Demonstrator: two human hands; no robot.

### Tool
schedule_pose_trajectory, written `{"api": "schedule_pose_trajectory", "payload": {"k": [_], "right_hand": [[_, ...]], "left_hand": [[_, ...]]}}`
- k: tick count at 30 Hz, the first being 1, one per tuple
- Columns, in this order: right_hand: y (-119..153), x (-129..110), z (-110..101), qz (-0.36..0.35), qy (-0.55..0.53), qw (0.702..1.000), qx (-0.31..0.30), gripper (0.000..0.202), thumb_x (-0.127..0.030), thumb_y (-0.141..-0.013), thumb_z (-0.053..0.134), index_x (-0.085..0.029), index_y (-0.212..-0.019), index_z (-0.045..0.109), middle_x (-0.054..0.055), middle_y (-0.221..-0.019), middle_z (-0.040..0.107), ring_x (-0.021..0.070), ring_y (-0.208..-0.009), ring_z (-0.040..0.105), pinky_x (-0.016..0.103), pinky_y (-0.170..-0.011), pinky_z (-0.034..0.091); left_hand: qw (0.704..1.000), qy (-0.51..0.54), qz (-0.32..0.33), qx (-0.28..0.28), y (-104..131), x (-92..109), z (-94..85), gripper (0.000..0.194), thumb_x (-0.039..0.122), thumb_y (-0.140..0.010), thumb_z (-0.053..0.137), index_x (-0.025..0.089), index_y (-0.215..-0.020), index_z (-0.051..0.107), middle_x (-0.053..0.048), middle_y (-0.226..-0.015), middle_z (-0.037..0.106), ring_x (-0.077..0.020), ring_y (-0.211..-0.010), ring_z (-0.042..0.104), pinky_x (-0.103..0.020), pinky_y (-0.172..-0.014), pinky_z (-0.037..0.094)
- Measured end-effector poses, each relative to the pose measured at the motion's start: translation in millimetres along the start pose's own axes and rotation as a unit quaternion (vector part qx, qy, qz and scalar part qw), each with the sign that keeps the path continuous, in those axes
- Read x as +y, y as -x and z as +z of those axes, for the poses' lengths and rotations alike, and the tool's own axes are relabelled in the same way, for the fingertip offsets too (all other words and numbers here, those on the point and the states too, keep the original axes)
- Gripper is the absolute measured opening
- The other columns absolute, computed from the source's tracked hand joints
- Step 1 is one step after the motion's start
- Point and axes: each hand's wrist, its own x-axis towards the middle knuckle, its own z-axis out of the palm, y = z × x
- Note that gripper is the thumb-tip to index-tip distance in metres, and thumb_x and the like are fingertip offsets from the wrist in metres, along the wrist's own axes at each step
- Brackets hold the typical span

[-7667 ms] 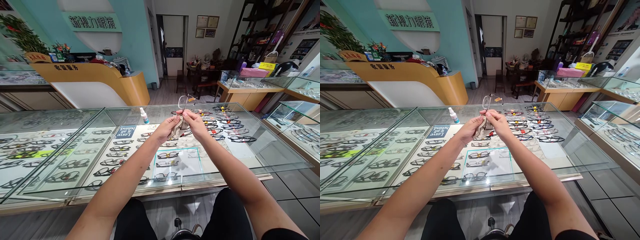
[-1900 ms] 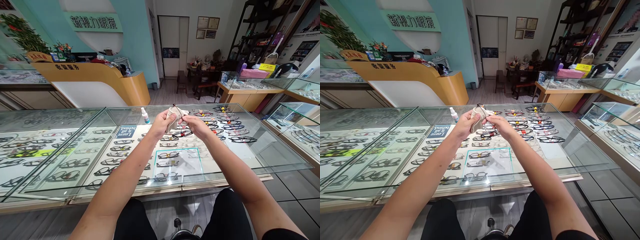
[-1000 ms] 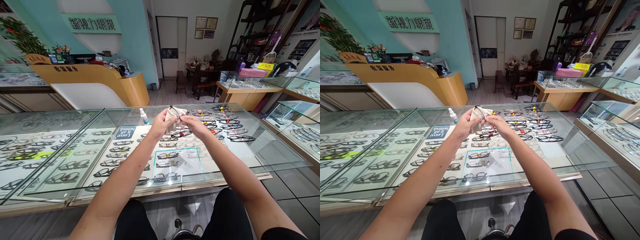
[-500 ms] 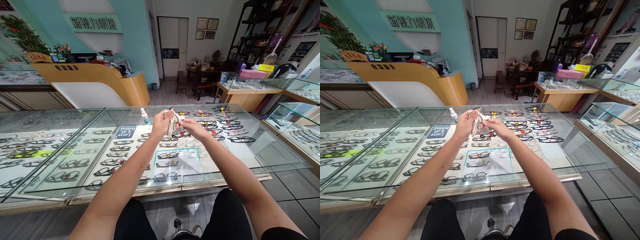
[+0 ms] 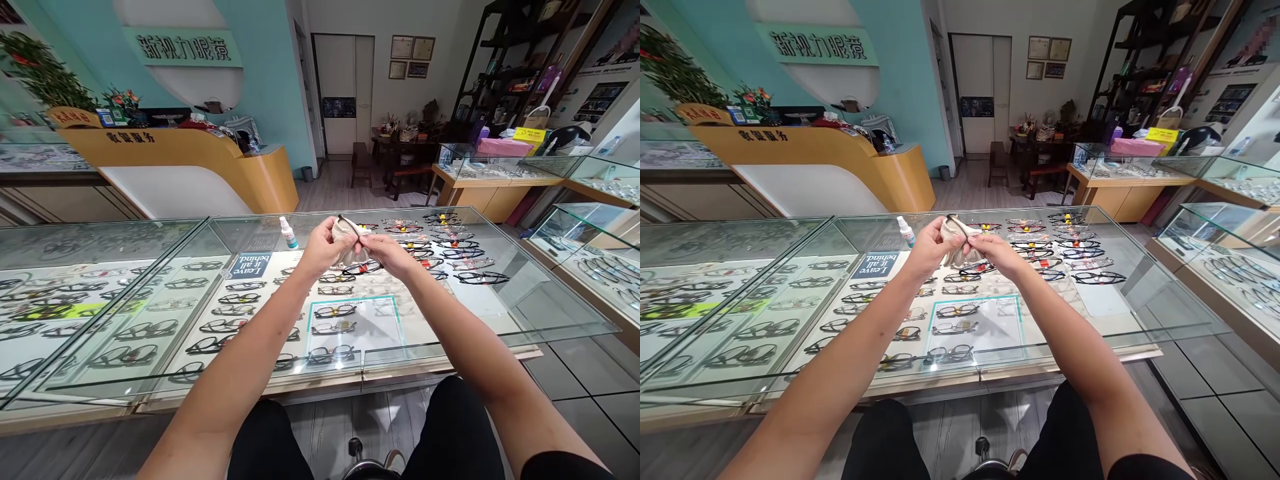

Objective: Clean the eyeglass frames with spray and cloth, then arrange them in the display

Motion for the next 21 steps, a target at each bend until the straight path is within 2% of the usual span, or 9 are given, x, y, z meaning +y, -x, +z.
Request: {"api": "schedule_pose_trajectory", "payload": {"k": [3, 7, 13, 17, 19, 21], "right_hand": [[1, 1, 4, -0.004, 0.007, 1.0, -0.016, 0.058, -0.078, -0.081, 0.088, -0.021, -0.078, 0.079, 0.003, -0.085, 0.068, 0.0201, -0.087, 0.055, 0.034, -0.086, 0.04], [3, 3, 7, -0.013, 0.025, 1.0, -0.006, 0.059, -0.08, -0.082, 0.086, -0.021, -0.079, 0.079, 0.003, -0.088, 0.067, 0.0207, -0.091, 0.054, 0.035, -0.09, 0.039], [2, 6, 8, -0.022, 0.033, 0.999, 0.023, 0.056, -0.078, -0.083, 0.085, -0.022, -0.082, 0.083, 0.003, -0.091, 0.067, 0.0206, -0.091, 0.052, 0.035, -0.091, 0.037], [1, 6, 3, -0.023, 0.027, 0.999, 0.04, 0.055, -0.077, -0.083, 0.085, -0.023, -0.083, 0.085, 0.003, -0.088, 0.065, 0.0197, -0.085, 0.049, 0.035, -0.085, 0.038], [0, 4, 0, -0.027, 0.012, 0.998, 0.049, 0.052, -0.075, -0.084, 0.085, -0.023, -0.083, 0.085, 0.003, -0.091, 0.065, 0.0201, -0.087, 0.051, 0.035, -0.086, 0.04], [0, 1, -2, -0.039, -0.009, 0.997, 0.062, 0.048, -0.071, -0.085, 0.086, -0.023, -0.083, 0.084, 0.005, -0.102, 0.068, 0.0216, -0.096, 0.057, 0.034, -0.089, 0.044]], "left_hand": [[1.0, -0.011, 0.003, 0.016, 4, 3, 5.2, 0.065, 0.072, -0.079, 0.096, 0.023, -0.092, 0.056, 0.001, -0.063, 0.073, -0.0148, -0.05, 0.065, -0.025, -0.049, 0.051], [0.998, -0.027, 0.026, 0.048, 7, 6, 7.9, 0.066, 0.081, -0.083, 0.089, 0.024, -0.087, 0.055, 0.001, -0.06, 0.071, -0.0162, -0.049, 0.066, -0.026, -0.046, 0.049], [0.994, -0.046, 0.032, 0.09, 2, -1, -0.1, 0.07, 0.09, -0.087, 0.078, 0.022, -0.086, 0.064, 0.001, -0.058, 0.065, -0.0114, -0.042, 0.051, -0.025, -0.04, 0.037], [0.992, -0.038, 0.028, 0.113, -5, -11, -7.5, 0.072, 0.091, -0.083, 0.079, 0.021, -0.084, 0.063, 0.002, -0.063, 0.063, -0.0114, -0.049, 0.051, -0.025, -0.045, 0.04], [0.987, -0.034, 0.042, 0.149, -9, -15, -12.6, 0.071, 0.09, -0.082, 0.081, 0.021, -0.084, 0.064, 0.001, -0.067, 0.064, -0.0125, -0.057, 0.056, -0.025, -0.052, 0.046], [0.978, -0.039, 0.049, 0.197, -13, -16, -20.0, 0.067, 0.087, -0.084, 0.081, 0.022, -0.085, 0.064, 0.001, -0.07, 0.063, -0.0133, -0.06, 0.056, -0.025, -0.055, 0.047]]}}
